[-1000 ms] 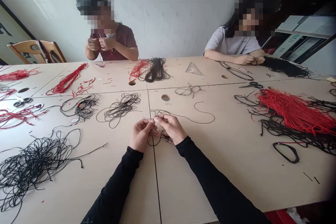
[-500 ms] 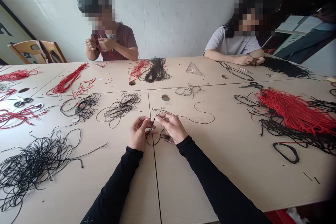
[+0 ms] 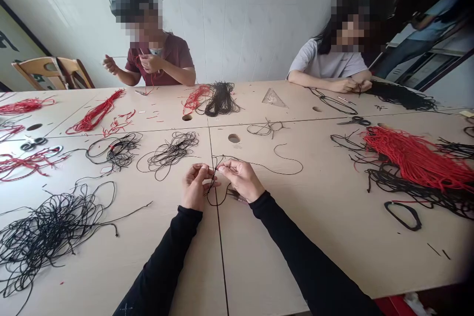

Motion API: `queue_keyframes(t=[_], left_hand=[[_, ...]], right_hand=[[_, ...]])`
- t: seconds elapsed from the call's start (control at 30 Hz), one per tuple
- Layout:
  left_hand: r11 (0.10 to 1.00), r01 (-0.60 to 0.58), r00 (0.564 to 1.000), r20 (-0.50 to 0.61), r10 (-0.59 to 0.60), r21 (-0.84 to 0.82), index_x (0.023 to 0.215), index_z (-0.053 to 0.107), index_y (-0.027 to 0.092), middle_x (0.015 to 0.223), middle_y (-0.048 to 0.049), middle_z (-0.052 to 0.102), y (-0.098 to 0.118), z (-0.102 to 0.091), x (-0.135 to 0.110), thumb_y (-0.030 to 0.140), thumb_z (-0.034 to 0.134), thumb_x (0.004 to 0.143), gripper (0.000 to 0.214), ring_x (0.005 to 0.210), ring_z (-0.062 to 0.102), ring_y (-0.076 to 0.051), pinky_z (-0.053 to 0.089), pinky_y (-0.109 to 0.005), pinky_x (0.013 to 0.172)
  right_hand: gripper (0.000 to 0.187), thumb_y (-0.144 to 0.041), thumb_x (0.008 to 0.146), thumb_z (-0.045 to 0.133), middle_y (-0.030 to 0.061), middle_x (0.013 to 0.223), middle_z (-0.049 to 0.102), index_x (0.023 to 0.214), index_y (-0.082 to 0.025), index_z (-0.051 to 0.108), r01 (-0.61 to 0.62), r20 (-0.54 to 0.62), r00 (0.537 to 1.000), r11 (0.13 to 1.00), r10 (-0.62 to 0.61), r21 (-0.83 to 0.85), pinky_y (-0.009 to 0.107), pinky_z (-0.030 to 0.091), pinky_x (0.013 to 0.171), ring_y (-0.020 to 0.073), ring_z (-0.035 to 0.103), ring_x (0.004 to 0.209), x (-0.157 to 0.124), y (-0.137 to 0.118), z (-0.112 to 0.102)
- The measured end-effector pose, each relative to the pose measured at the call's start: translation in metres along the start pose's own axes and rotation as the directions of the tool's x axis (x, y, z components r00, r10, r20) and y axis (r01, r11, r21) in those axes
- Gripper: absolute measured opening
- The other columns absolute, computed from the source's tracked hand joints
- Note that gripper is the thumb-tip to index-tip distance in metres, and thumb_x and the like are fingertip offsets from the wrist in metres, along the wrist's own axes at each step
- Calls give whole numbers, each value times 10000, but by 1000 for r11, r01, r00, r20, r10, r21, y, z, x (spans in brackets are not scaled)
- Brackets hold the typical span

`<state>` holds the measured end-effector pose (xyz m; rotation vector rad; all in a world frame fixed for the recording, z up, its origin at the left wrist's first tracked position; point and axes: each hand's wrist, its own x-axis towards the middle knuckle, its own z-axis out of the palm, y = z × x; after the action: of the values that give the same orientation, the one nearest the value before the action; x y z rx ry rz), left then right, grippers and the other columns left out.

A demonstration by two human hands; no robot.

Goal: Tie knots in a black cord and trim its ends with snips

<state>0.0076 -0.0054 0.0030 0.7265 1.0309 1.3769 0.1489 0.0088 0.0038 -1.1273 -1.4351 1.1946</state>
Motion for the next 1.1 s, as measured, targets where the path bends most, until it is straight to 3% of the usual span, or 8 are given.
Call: queue_keyframes(t=[0.2,0.4,0.63,0.9,1.1], left_hand=[[994,102,988,113,-105,29,824,587,127,756,-44,624,5,0,0,409,730,696,340,620,620,-143,571,-298,544],[990,68,991,104,-82,123,781,589,119,671,-29,627,3,4,-2,365,785,646,343,531,594,-122,549,-270,502],[979,85,974,191,-120,185,780,597,119,652,-31,621,4,6,-4,420,778,652,373,508,586,-129,540,-278,459],[975,2,980,193,-46,220,715,554,152,594,-4,597,0,5,-3,389,754,662,315,477,565,-130,541,-287,432],[984,70,983,157,-96,164,763,593,138,666,-30,635,3,5,-4,404,727,690,307,530,596,-131,546,-277,483]], right_hand=[[257,-397,786,619,26,748,649,825,-144,650,-72,7,997,994,72,81,263,452,657,146,583,693,-2,-1,1],[281,-439,771,625,23,715,619,820,-164,656,-63,4,998,998,63,31,251,429,570,149,550,653,-4,-1,1],[327,-483,774,614,8,632,576,794,-161,668,-36,-48,998,999,37,29,252,405,564,143,504,615,-3,0,-1],[297,-453,796,611,10,661,589,795,-158,652,-41,-43,998,995,45,94,256,413,611,137,509,625,-3,2,3],[299,-450,818,591,-7,657,555,811,-159,658,4,-43,999,999,-2,34,250,388,607,120,467,600,-3,2,1]])
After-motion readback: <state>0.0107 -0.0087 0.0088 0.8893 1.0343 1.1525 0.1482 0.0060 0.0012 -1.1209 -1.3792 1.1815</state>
